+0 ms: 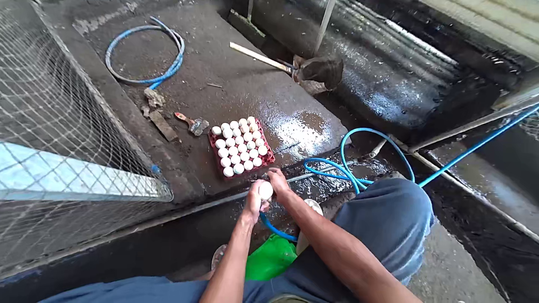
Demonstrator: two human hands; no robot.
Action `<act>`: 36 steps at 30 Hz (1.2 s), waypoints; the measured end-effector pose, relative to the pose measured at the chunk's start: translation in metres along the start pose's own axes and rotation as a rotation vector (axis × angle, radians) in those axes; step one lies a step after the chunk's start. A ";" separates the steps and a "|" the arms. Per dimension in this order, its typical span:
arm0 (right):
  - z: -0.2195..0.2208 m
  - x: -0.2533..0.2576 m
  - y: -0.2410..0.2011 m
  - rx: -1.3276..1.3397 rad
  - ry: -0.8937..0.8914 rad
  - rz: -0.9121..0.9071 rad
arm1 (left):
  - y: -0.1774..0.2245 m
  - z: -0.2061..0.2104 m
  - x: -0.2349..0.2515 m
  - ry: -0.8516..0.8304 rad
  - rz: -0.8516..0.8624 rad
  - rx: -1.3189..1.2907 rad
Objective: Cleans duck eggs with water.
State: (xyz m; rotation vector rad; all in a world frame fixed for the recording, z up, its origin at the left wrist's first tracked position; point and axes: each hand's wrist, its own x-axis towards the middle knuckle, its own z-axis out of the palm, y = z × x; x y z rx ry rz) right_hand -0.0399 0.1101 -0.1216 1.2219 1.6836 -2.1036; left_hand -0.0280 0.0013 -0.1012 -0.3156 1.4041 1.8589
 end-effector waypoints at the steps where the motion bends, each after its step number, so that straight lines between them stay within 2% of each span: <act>1: 0.002 -0.003 0.000 0.043 0.002 0.005 | 0.001 -0.002 0.001 -0.002 0.006 0.017; 3: 0.006 -0.019 -0.002 0.023 0.005 -0.120 | 0.004 -0.007 0.005 0.031 0.087 0.103; 5: 0.009 -0.038 0.002 -0.131 0.006 -0.341 | 0.002 -0.004 0.003 0.106 0.170 0.193; 6: 0.009 -0.040 0.005 -0.156 0.004 -0.395 | 0.001 0.000 0.002 0.117 0.208 0.226; 10: 0.017 -0.037 -0.002 -0.051 0.091 -0.285 | -0.009 0.008 0.010 0.252 0.297 0.377; 13: 0.014 -0.049 -0.002 -0.055 0.041 -0.294 | -0.007 0.005 0.007 0.236 0.270 0.392; 15: 0.009 -0.031 -0.006 0.027 0.046 -0.237 | -0.006 0.004 0.008 0.201 0.259 0.395; 17: 0.008 -0.024 -0.010 0.078 0.063 -0.173 | -0.008 0.006 0.014 0.236 0.280 0.393; 20: 0.012 -0.036 -0.006 0.011 0.033 -0.232 | -0.007 0.006 0.008 0.236 0.301 0.386; 24: 0.003 -0.004 -0.015 0.204 -0.020 0.024 | -0.009 0.003 0.013 0.163 0.283 0.326; 25: 0.004 -0.006 -0.014 0.231 -0.039 0.039 | -0.009 0.000 0.014 0.153 0.288 0.286; 26: 0.005 -0.016 -0.011 0.205 -0.057 0.000 | -0.011 -0.004 0.012 0.159 0.299 0.272; 29: 0.013 -0.044 -0.005 -0.083 -0.066 -0.323 | -0.010 -0.007 0.011 0.148 0.382 0.270; 30: 0.014 -0.044 -0.003 -0.103 -0.048 -0.357 | -0.013 -0.003 0.011 0.158 0.396 0.271; 33: 0.013 -0.035 -0.004 -0.008 0.005 -0.193 | -0.016 0.008 0.009 0.255 0.372 0.358; 36: 0.017 -0.051 0.001 -0.070 -0.041 -0.318 | -0.020 0.003 0.006 0.273 0.422 0.376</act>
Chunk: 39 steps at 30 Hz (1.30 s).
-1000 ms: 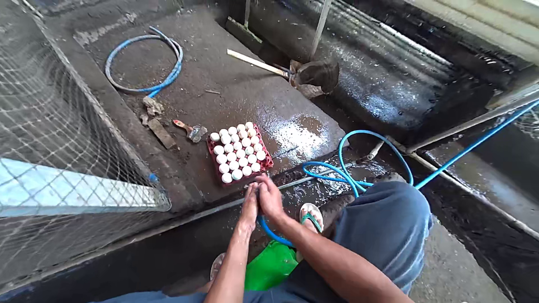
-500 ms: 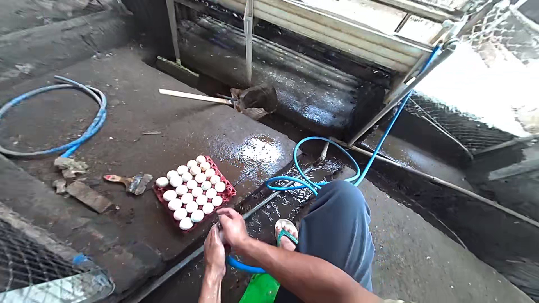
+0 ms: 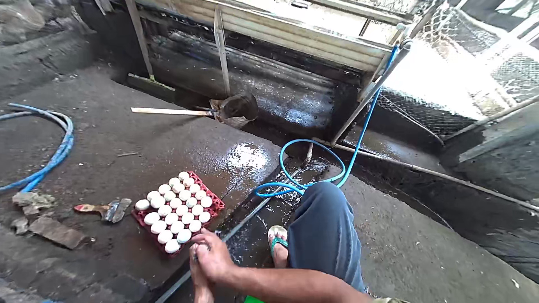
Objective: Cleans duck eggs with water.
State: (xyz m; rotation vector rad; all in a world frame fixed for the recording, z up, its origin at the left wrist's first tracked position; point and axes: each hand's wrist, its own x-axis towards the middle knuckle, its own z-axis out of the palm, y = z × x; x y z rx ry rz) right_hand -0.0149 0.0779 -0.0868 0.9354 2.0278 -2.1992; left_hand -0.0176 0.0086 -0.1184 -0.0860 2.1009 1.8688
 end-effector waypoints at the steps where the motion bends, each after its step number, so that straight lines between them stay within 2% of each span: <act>1: -0.001 0.005 0.003 0.011 0.029 0.005 | 0.001 -0.001 -0.003 -0.016 -0.016 -0.002; 4: -0.004 0.015 -0.002 0.050 0.093 0.087 | 0.008 0.007 0.000 0.009 -0.037 -0.003; 7: 0.000 0.001 0.010 0.035 0.071 -0.050 | 0.003 0.001 -0.005 -0.018 -0.012 0.044; 10: -0.008 0.021 0.002 0.062 0.094 0.105 | 0.012 0.010 0.000 0.037 -0.079 0.047; 13: -0.003 -0.002 0.000 -0.022 0.051 -0.051 | 0.019 0.005 -0.004 -0.017 -0.071 0.011; 14: -0.006 0.003 0.003 -0.003 0.050 -0.048 | 0.018 0.003 -0.006 -0.045 -0.110 0.013; 15: -0.010 0.016 0.003 0.041 0.038 0.034 | 0.018 0.003 -0.004 -0.069 -0.156 0.017; 17: -0.013 0.039 0.003 0.142 0.035 0.206 | 0.015 0.005 0.004 -0.086 -0.142 -0.008; 18: -0.011 0.039 0.005 0.157 0.057 0.225 | 0.015 0.004 0.005 -0.074 -0.135 -0.028; 19: -0.010 0.032 0.007 0.134 0.076 0.175 | 0.015 0.004 0.005 -0.047 -0.128 -0.053; 22: -0.004 0.008 0.010 -0.030 0.065 -0.146 | 0.021 0.004 0.004 -0.054 -0.063 -0.070; 23: -0.005 0.009 0.010 -0.041 0.082 -0.162 | 0.021 0.003 0.001 -0.072 -0.069 -0.040; 26: -0.008 0.019 0.005 0.023 0.142 0.026 | 0.019 0.004 0.001 -0.077 -0.116 0.047; 29: -0.006 0.005 0.002 -0.015 0.084 -0.025 | 0.021 0.003 -0.002 -0.063 -0.093 0.070; 32: -0.012 0.026 0.002 0.117 0.139 0.089 | 0.022 0.005 -0.003 -0.070 -0.140 0.048; 34: -0.007 0.011 0.000 0.036 0.125 0.024 | 0.025 0.007 -0.004 -0.011 -0.120 0.047; 36: -0.006 0.003 0.006 0.015 0.102 0.010 | 0.019 0.003 -0.008 -0.039 -0.147 0.031; 39: -0.018 0.036 0.000 0.254 0.016 0.288 | 0.013 0.000 0.003 -0.145 -0.207 -0.064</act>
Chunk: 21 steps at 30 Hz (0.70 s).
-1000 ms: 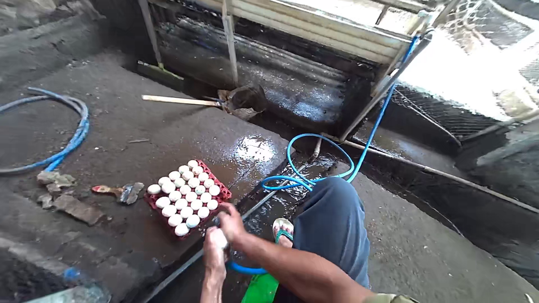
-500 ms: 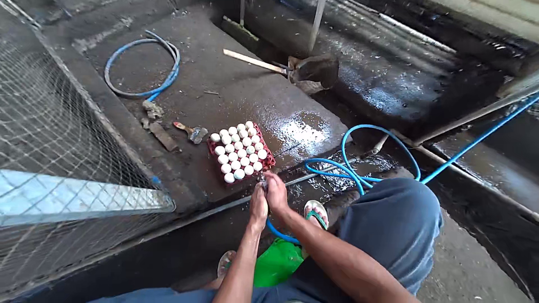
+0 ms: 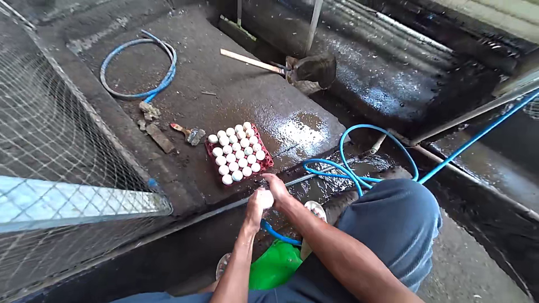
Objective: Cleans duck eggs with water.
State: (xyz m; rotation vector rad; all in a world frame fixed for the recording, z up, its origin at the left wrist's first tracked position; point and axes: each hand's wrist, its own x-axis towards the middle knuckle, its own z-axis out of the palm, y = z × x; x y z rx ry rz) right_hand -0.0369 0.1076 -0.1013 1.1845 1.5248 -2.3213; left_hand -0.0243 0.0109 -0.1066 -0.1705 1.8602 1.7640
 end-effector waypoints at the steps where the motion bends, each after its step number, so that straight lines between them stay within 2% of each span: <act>1: -0.001 0.001 0.000 0.062 -0.004 0.070 | -0.002 -0.001 -0.001 -0.032 -0.007 -0.056; 3: 0.000 -0.011 0.003 0.036 -0.005 -0.022 | -0.001 -0.003 0.000 -0.035 0.007 -0.135; 6: 0.006 -0.032 0.009 -0.299 -0.011 -0.355 | 0.005 0.003 0.001 0.049 0.121 -0.122; 7: 0.005 -0.032 0.013 -0.329 0.012 -0.370 | 0.004 0.005 -0.002 0.067 0.157 -0.074; 10: 0.008 -0.026 0.013 -0.311 0.097 -0.262 | 0.000 0.010 -0.002 0.132 0.233 0.047; 12: 0.009 -0.033 0.013 -0.353 0.077 -0.305 | -0.003 0.008 -0.001 0.138 0.254 0.048; 15: -0.003 -0.009 0.007 -0.192 0.055 -0.100 | -0.002 0.005 -0.005 0.068 0.155 -0.029; 17: -0.008 0.006 0.001 0.027 0.067 0.025 | -0.001 0.004 -0.005 -0.123 0.143 -0.206; 18: -0.009 0.010 0.004 0.114 0.091 0.015 | -0.002 0.002 -0.006 -0.183 0.095 -0.252; 19: -0.010 0.010 0.005 0.137 0.102 -0.041 | -0.002 0.000 -0.004 -0.173 0.052 -0.250; 21: -0.005 -0.006 0.009 -0.046 0.085 -0.263 | 0.001 0.001 0.001 -0.029 0.044 -0.141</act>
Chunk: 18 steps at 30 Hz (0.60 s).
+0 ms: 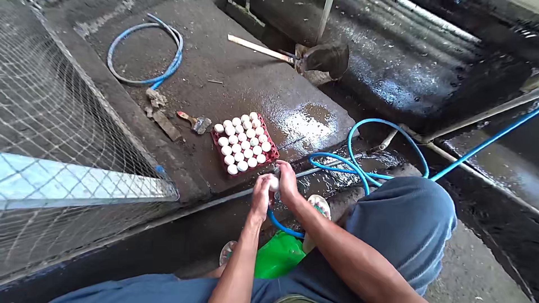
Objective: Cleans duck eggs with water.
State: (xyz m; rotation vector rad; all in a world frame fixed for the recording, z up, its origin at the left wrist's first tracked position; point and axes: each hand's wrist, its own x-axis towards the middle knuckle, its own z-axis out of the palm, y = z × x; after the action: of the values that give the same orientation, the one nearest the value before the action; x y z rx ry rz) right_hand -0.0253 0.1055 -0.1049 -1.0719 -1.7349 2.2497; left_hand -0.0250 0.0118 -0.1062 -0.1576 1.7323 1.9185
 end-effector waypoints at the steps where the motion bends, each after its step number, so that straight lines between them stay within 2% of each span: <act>1: 0.004 -0.013 0.001 -0.129 -0.035 -0.132 | 0.004 0.001 0.000 0.046 0.020 0.028; 3: 0.007 -0.031 0.011 -0.262 -0.095 -0.302 | 0.005 0.000 0.001 0.015 0.051 0.035; 4: 0.007 -0.030 0.013 -0.278 -0.090 -0.317 | 0.004 -0.001 0.001 -0.021 0.052 0.065; 6: 0.006 -0.016 0.005 -0.247 -0.037 -0.186 | 0.002 -0.001 0.003 -0.026 0.052 0.148; 8: 0.011 -0.011 -0.004 -0.205 0.027 -0.026 | 0.000 0.006 0.003 0.068 0.087 0.203; 10: 0.015 -0.023 -0.007 -0.224 -0.018 -0.064 | 0.006 0.007 0.000 0.075 0.155 0.203; 12: 0.014 -0.021 -0.003 -0.158 0.003 -0.080 | 0.004 0.004 -0.005 0.057 0.110 0.151; 13: 0.013 -0.012 -0.003 -0.090 0.017 -0.020 | 0.002 0.004 -0.005 0.060 0.064 0.116; 15: 0.013 -0.008 -0.007 -0.029 0.014 0.085 | -0.001 0.005 -0.001 0.081 0.078 0.062; 18: 0.017 -0.024 -0.003 -0.076 -0.037 -0.048 | 0.000 0.001 -0.003 0.031 0.144 -0.001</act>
State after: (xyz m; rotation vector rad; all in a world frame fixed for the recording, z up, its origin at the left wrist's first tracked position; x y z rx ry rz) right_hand -0.0180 0.0815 -0.0890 -0.9975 -1.8543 2.2050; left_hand -0.0223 0.0119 -0.1051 -0.0646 1.8074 2.0287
